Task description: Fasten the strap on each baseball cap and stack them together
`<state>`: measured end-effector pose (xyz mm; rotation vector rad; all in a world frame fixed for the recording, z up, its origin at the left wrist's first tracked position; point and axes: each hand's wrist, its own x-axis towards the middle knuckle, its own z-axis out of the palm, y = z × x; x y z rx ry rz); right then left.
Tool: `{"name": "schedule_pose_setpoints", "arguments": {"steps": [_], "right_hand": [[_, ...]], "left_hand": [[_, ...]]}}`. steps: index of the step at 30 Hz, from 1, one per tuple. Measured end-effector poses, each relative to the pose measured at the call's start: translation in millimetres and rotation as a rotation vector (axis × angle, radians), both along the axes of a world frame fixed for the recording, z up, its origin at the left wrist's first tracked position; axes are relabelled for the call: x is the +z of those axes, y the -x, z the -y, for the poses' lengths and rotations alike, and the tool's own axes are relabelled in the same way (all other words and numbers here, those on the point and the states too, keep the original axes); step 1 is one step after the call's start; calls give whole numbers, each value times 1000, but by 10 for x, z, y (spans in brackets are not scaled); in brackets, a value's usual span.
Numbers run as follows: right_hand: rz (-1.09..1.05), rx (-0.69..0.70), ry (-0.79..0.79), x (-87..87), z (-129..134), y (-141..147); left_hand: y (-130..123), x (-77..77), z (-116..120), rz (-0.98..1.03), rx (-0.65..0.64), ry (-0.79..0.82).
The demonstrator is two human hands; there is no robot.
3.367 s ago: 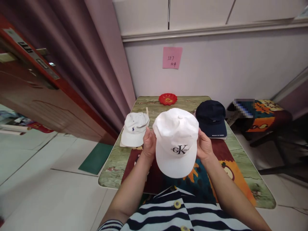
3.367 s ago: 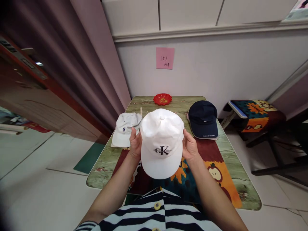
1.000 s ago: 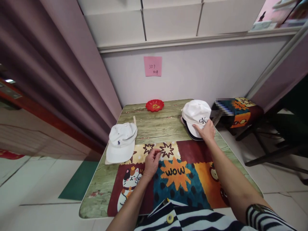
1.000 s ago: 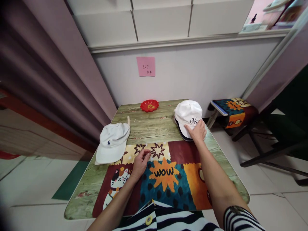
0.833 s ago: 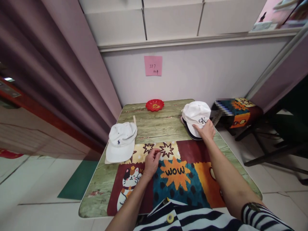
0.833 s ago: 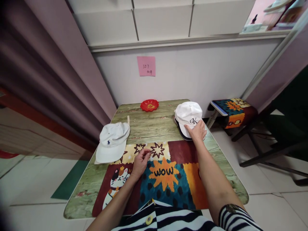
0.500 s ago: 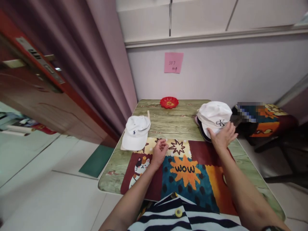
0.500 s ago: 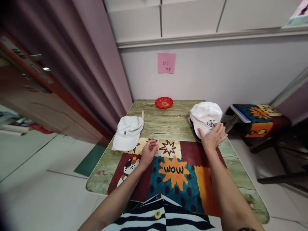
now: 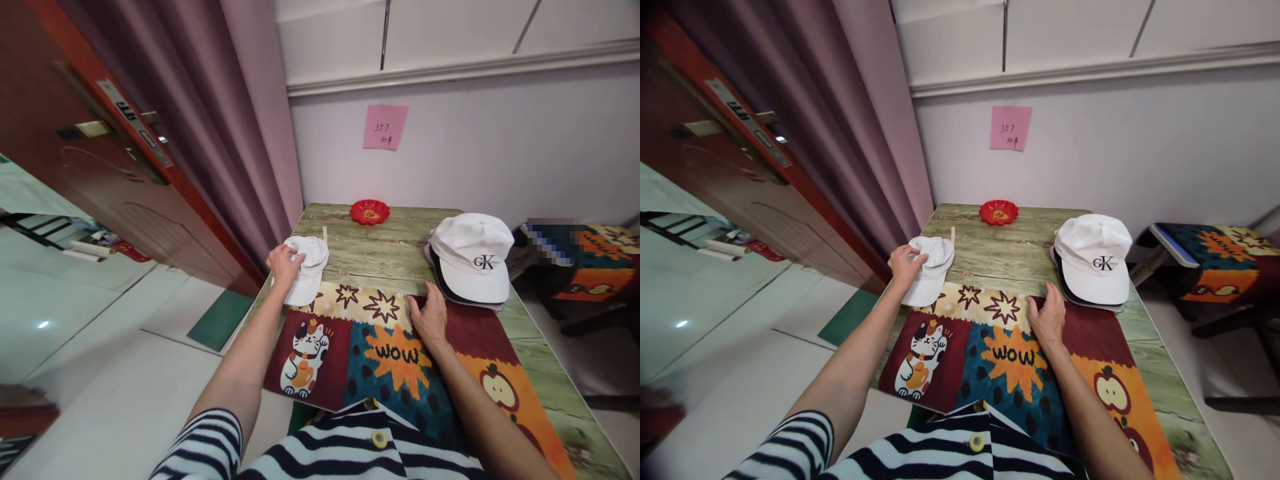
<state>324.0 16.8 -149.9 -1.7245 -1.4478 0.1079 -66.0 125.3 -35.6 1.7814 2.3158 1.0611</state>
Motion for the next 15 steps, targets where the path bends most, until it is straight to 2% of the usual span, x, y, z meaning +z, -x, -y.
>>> {"name": "schedule_pose_setpoints", "arguments": {"steps": [3,6,11,15], "right_hand": [[4,-2,-6,-26,-12,-25],[10,3,-19,-45,-19,-22],[48,2,-27,-41,-8,6],[26,139,-56,108,42,182]], "left_hand": [[-5,-53,-8,1,-6,-27],[-11,25,-12,51,15,-130],[-17,361,36,164,-54,-351],[-165,697,219,315,-209,-515]]}}
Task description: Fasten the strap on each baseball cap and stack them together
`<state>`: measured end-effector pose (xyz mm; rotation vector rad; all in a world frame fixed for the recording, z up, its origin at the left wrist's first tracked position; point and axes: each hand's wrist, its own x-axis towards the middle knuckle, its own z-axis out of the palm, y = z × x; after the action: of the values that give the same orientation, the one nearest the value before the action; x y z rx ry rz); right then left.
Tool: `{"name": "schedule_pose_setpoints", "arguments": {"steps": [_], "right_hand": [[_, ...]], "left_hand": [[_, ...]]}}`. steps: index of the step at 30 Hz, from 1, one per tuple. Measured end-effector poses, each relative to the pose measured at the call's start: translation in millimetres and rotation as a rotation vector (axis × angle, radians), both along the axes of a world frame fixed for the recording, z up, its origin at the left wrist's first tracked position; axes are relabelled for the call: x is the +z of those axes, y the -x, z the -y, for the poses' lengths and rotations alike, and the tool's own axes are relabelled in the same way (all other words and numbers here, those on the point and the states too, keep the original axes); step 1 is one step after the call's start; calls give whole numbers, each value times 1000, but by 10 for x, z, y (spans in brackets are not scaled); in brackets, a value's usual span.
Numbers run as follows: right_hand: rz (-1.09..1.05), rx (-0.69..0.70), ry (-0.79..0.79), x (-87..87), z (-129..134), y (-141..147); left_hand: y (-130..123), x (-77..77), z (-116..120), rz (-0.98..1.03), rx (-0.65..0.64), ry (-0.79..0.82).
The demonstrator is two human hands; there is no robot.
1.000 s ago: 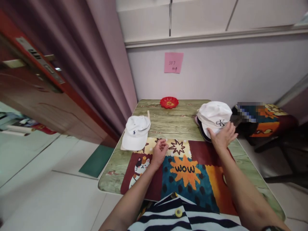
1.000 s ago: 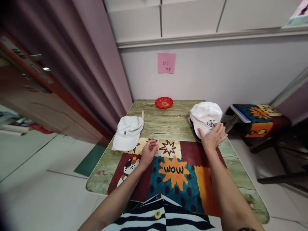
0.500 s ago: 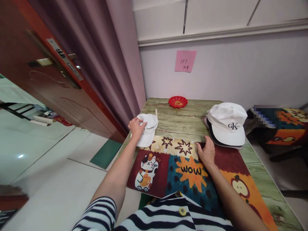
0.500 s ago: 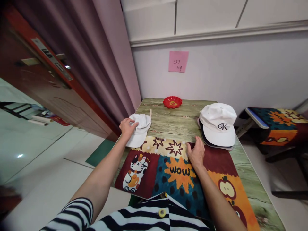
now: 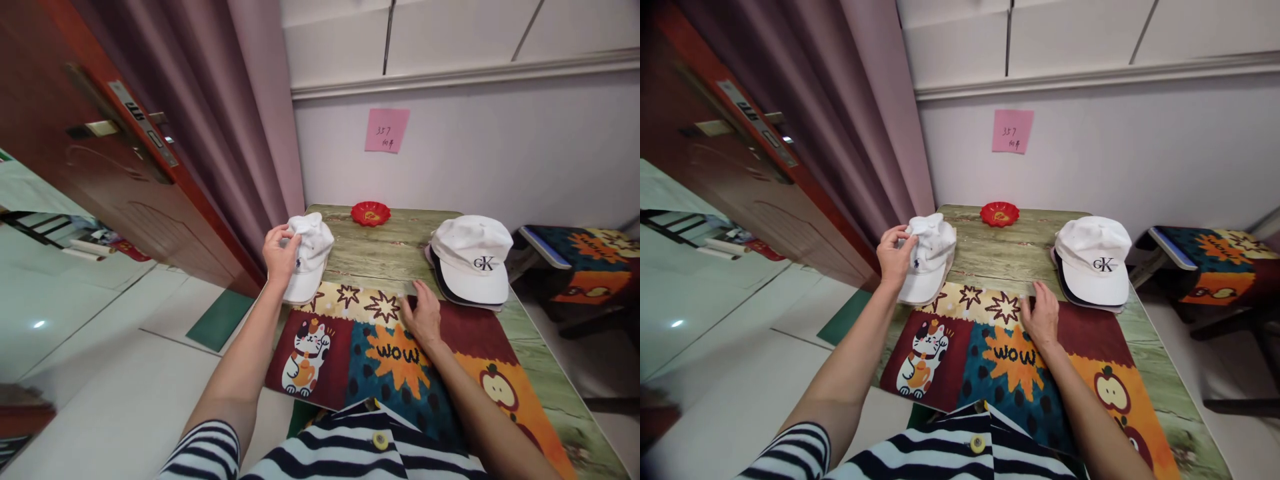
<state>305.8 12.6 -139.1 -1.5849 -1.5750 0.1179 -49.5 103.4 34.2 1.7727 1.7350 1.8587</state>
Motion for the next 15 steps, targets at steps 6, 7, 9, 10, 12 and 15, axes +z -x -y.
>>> {"name": "schedule_pose_setpoints", "arguments": {"steps": [6,7,9,10,12,15], "right_hand": [[-778,341,323,709,-14,519],[-985,411,408,852,-36,581],[-1274,607,560,1103,-79,652],[-1370,681,596,1200,-92,662],[-1488,758,608,1325,-90,639],[-1538,749,564,1375,-20,552]], "left_hand": [[-488,314,435,199,-258,2],[-576,322,520,251,-309,25],[-730,305,696,344,-428,96],[-790,282,779,374,-496,146],[-866,213,915,389,-632,249],[-892,58,994,438,-710,322]]}}
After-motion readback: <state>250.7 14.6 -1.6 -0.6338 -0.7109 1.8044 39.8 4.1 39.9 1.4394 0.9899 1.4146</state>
